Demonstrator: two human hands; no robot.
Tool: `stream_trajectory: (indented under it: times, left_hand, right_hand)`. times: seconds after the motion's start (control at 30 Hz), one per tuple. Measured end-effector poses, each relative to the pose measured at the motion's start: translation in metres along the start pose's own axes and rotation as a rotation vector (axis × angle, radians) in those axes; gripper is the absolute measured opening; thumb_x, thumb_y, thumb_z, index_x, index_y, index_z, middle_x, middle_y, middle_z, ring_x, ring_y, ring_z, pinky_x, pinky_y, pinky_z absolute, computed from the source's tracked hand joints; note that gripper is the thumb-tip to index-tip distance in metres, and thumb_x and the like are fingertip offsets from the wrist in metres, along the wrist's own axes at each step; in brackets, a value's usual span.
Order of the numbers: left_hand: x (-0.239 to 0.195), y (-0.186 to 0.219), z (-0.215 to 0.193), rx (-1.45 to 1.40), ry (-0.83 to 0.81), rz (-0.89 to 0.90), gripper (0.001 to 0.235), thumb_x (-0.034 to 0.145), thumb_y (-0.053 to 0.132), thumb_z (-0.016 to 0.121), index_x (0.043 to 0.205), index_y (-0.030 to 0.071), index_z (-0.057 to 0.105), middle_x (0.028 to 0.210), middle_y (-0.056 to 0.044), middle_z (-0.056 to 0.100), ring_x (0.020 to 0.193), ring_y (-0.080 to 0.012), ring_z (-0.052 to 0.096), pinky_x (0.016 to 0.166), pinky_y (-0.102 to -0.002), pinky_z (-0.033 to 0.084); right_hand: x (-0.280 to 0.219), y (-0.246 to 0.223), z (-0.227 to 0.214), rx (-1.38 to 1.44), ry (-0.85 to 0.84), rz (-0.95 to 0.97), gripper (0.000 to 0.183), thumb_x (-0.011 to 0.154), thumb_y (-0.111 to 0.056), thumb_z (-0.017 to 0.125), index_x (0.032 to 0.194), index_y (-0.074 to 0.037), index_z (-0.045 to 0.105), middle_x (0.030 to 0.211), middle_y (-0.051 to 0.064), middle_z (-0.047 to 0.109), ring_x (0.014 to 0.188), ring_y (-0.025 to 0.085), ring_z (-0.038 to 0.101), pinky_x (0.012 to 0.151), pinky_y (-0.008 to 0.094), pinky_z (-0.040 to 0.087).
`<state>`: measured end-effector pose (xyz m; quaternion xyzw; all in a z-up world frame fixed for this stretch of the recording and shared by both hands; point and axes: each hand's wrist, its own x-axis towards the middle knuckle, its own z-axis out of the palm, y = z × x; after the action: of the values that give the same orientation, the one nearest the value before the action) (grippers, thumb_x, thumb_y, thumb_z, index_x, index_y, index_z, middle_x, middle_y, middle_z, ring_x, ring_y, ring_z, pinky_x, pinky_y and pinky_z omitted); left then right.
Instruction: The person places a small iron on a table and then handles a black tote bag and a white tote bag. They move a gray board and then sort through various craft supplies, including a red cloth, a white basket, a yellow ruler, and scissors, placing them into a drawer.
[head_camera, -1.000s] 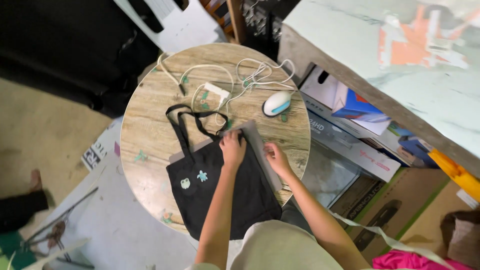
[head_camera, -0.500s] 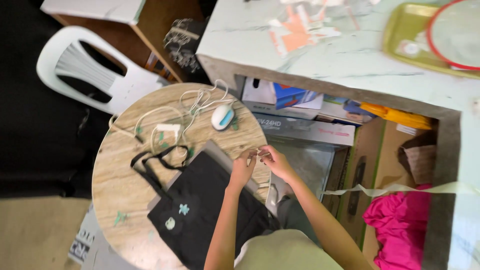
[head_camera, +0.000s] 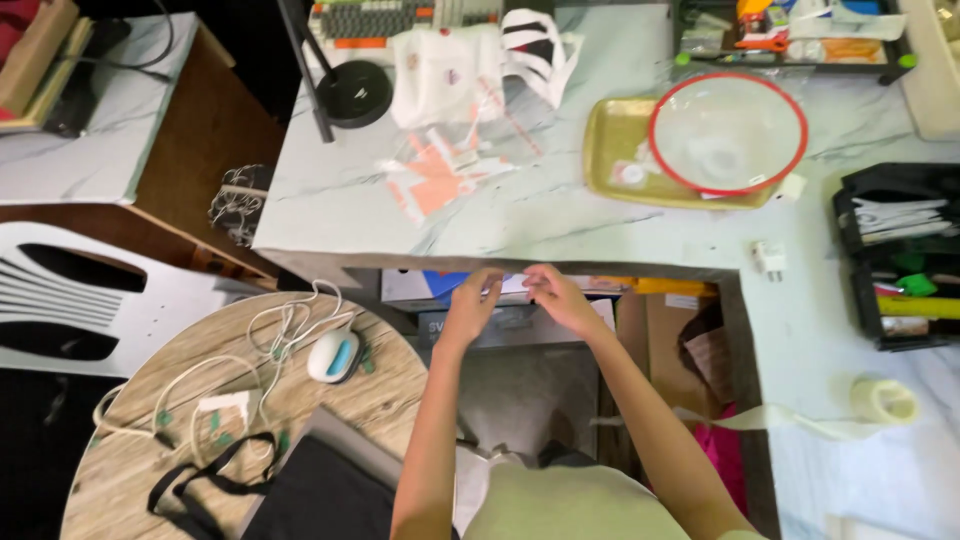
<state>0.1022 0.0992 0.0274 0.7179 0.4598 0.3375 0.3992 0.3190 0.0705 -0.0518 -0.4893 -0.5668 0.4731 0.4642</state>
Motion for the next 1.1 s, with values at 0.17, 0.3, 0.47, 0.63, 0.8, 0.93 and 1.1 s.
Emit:
stream_trajectory:
  times: [0.17, 0.3, 0.47, 0.63, 0.8, 0.93, 1.1]
  left_hand:
    - [0.076, 0.005, 0.001, 0.124, 0.004, 0.058, 0.026, 0.096, 0.018, 0.064, 0.119, 0.006, 0.069, 0.118, -0.017, 0.071, 0.107, -0.0346, 0.071, 0.089, -0.042, 0.055]
    - [0.143, -0.034, -0.008, 0.299, 0.074, 0.127, 0.026, 0.094, 0.021, 0.066, 0.116, 0.008, 0.071, 0.119, -0.015, 0.071, 0.114, -0.0357, 0.065, 0.098, -0.046, 0.05]
    - [0.201, -0.027, -0.023, 0.374, 0.032, -0.013, 0.027, 0.095, 0.024, 0.064, 0.118, 0.011, 0.07, 0.124, -0.011, 0.069, 0.112, -0.0327, 0.066, 0.098, -0.047, 0.047]
    - [0.256, -0.051, -0.023, 0.377, -0.001, 0.077, 0.027, 0.097, 0.024, 0.062, 0.119, 0.01, 0.069, 0.124, -0.012, 0.07, 0.115, -0.0314, 0.064, 0.099, -0.048, 0.045]
    - [0.295, -0.035, -0.034, 0.429, -0.08, 0.137, 0.026, 0.099, 0.023, 0.06, 0.119, 0.01, 0.069, 0.119, -0.013, 0.07, 0.107, -0.0317, 0.066, 0.1, -0.046, 0.047]
    - [0.322, -0.023, -0.03, 0.478, -0.213, 0.19, 0.026, 0.095, 0.022, 0.062, 0.117, 0.01, 0.07, 0.114, -0.014, 0.07, 0.104, -0.0331, 0.066, 0.099, -0.048, 0.043]
    - [0.347, 0.015, 0.015, 0.215, -0.426, 0.119, 0.029, 0.099, 0.02, 0.061, 0.123, 0.005, 0.067, 0.112, -0.015, 0.074, 0.089, -0.0294, 0.072, 0.083, -0.04, 0.057]
  right_hand:
    - [0.061, -0.012, -0.059, -0.007, 0.0, 0.012, 0.03, 0.102, -0.012, 0.059, 0.131, -0.005, 0.055, 0.117, 0.009, 0.071, 0.101, 0.016, 0.072, 0.086, 0.03, 0.058]
    - [0.121, 0.002, -0.085, -0.217, 0.055, 0.042, 0.032, 0.099, -0.016, 0.063, 0.129, -0.005, 0.06, 0.123, 0.012, 0.073, 0.105, 0.021, 0.07, 0.089, 0.034, 0.056]
    - [0.201, 0.03, -0.094, -0.32, 0.16, -0.076, 0.043, 0.095, -0.018, 0.067, 0.134, -0.003, 0.055, 0.125, 0.016, 0.065, 0.097, 0.024, 0.068, 0.085, 0.037, 0.054]
    - [0.26, 0.018, -0.092, -0.201, 0.291, 0.019, 0.058, 0.091, -0.021, 0.069, 0.139, 0.001, 0.044, 0.119, 0.015, 0.059, 0.078, 0.028, 0.067, 0.071, 0.04, 0.055]
    - [0.285, 0.053, -0.09, -0.596, 0.084, 0.072, 0.028, 0.091, -0.028, 0.074, 0.096, -0.001, 0.073, 0.083, 0.015, 0.071, 0.071, 0.028, 0.066, 0.071, 0.039, 0.055]
    - [0.271, 0.011, -0.107, -0.633, -0.226, 0.088, 0.019, 0.08, -0.026, 0.074, 0.084, -0.008, 0.078, 0.081, 0.009, 0.073, 0.074, 0.026, 0.07, 0.069, 0.039, 0.055]
    - [0.226, -0.079, -0.135, -0.798, -0.007, 0.248, 0.022, 0.09, -0.031, 0.07, 0.097, -0.011, 0.074, 0.09, 0.009, 0.074, 0.084, 0.032, 0.069, 0.071, 0.044, 0.053]
